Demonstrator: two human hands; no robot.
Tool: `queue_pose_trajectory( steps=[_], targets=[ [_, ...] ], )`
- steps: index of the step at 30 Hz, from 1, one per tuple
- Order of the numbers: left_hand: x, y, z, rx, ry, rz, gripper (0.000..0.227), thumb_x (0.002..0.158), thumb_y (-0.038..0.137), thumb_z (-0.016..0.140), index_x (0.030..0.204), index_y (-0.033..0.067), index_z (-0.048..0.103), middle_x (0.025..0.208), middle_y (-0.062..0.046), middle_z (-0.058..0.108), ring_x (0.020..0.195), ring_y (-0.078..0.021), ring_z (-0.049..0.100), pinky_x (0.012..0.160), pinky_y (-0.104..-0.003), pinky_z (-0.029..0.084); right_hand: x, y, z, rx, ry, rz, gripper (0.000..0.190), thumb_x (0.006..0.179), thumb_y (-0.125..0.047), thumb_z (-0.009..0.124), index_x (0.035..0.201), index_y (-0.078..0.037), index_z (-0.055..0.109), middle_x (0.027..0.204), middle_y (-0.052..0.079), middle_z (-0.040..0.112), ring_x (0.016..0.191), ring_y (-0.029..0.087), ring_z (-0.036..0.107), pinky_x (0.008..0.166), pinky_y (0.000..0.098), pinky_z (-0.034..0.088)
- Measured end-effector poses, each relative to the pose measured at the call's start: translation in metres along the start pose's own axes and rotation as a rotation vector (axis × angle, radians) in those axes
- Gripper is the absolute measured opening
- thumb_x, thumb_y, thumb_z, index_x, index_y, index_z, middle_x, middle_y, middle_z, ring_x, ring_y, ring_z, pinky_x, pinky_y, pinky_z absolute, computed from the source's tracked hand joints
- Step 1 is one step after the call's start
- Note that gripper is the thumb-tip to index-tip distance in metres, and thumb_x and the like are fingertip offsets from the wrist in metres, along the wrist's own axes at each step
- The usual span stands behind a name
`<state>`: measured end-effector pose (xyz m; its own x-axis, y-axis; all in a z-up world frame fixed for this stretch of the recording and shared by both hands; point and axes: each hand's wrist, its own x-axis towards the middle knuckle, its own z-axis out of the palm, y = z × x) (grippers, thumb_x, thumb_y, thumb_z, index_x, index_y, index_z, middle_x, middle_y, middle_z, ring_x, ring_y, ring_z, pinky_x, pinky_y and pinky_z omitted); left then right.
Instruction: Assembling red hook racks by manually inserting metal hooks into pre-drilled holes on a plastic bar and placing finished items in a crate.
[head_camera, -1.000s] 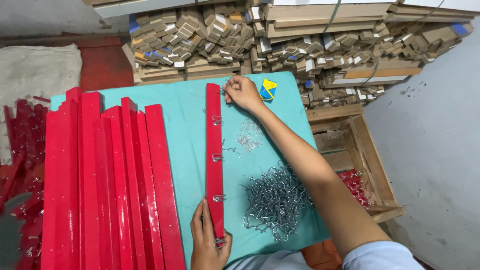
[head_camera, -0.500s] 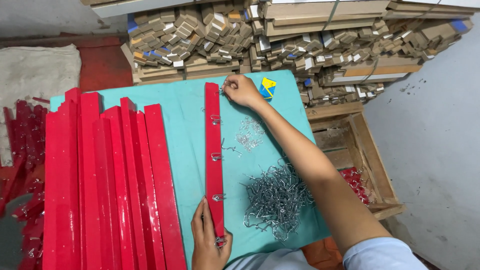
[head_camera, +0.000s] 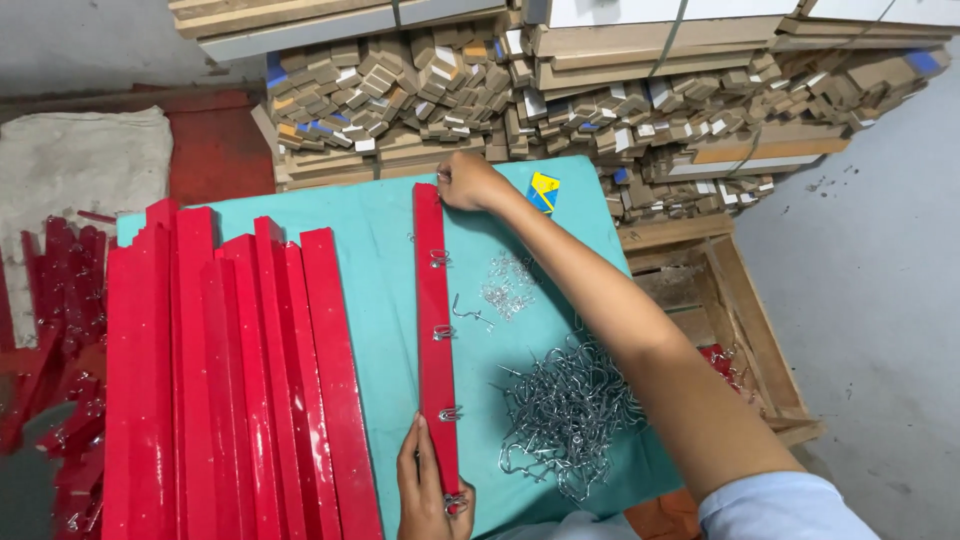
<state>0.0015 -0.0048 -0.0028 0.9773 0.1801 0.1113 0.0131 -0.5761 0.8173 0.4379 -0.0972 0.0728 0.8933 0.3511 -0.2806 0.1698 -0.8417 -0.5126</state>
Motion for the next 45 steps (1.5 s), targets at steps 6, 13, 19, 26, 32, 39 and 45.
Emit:
queue_pose_trajectory(
  steps=[6,13,19,26,32,39,45],
  targets=[
    [0.001,0.004,-0.003,-0.019,0.003,0.013,0.082,0.084,-0.003,0.057,0.16,0.0059,0.027,0.16,-0.016,0.035,0.142,-0.0337,0.045,0.083,-0.026,0.059,0.014,0.025,0.012,-0.166,0.004,-0.228,0.017,0.098,-0.014,0.052,0.09,-0.007,0.065,0.084,0.017,0.069,0.081,0.036,0.062,0.067,0.0474,0.044],
    [0.004,0.008,-0.008,-0.037,-0.025,0.036,0.08,0.085,-0.002,0.055,0.159,0.0038,0.026,0.162,-0.019,0.032,0.148,-0.0385,0.038,0.088,-0.03,0.059,0.026,0.034,0.023,-0.072,0.051,-0.136,0.017,0.094,-0.011,0.052,0.078,-0.009,0.059,0.076,0.012,0.065,0.074,0.031,0.059,0.064,0.0435,0.044],
    [0.005,0.005,-0.01,-0.022,-0.027,0.141,0.083,0.082,-0.001,0.053,0.159,-0.0016,0.023,0.162,-0.023,0.029,0.155,-0.0431,0.027,0.113,-0.046,0.044,0.029,0.044,0.03,-0.242,0.088,-0.365,0.016,0.097,-0.012,0.048,0.087,-0.005,0.059,0.087,0.021,0.069,0.081,0.042,0.062,0.068,0.0504,0.045],
    [0.011,0.016,-0.012,-0.058,-0.055,0.131,0.086,0.082,-0.004,0.055,0.16,-0.0008,0.019,0.164,-0.024,0.025,0.156,-0.0436,0.024,0.098,-0.036,0.051,0.025,0.011,0.028,-0.15,0.004,-0.026,0.012,0.089,-0.008,0.052,0.092,-0.005,0.064,0.1,0.019,0.07,0.089,0.034,0.065,0.068,0.0438,0.05],
    [0.007,0.01,-0.014,-0.1,-0.093,0.124,0.085,0.084,-0.004,0.055,0.16,-0.0014,0.016,0.164,-0.025,0.021,0.157,-0.0459,0.02,0.089,-0.031,0.059,0.014,-0.001,0.036,-0.092,-0.036,0.056,0.021,0.093,-0.007,0.049,0.105,-0.003,0.065,0.113,0.02,0.067,0.098,0.034,0.066,0.071,0.0431,0.055],
    [0.005,0.0,-0.01,-0.123,-0.038,0.123,0.084,0.086,-0.003,0.058,0.161,0.0023,0.021,0.161,-0.021,0.027,0.158,-0.0417,0.022,0.11,-0.043,0.048,0.006,0.029,0.03,-0.037,-0.078,0.057,0.054,0.097,-0.061,0.053,0.115,-0.01,0.055,0.107,0.014,0.068,0.096,0.031,0.063,0.075,0.042,0.045],
    [0.002,0.0,-0.018,-0.121,0.161,0.054,0.077,0.082,0.014,0.069,0.154,0.0094,0.043,0.148,-0.017,0.052,0.129,-0.0315,0.061,0.085,-0.033,0.058,-0.093,0.039,0.038,0.47,-0.306,0.005,0.056,0.097,-0.058,0.045,0.104,-0.005,0.061,0.087,0.014,0.077,0.075,0.019,0.076,0.065,0.0294,0.06]
  ],
)
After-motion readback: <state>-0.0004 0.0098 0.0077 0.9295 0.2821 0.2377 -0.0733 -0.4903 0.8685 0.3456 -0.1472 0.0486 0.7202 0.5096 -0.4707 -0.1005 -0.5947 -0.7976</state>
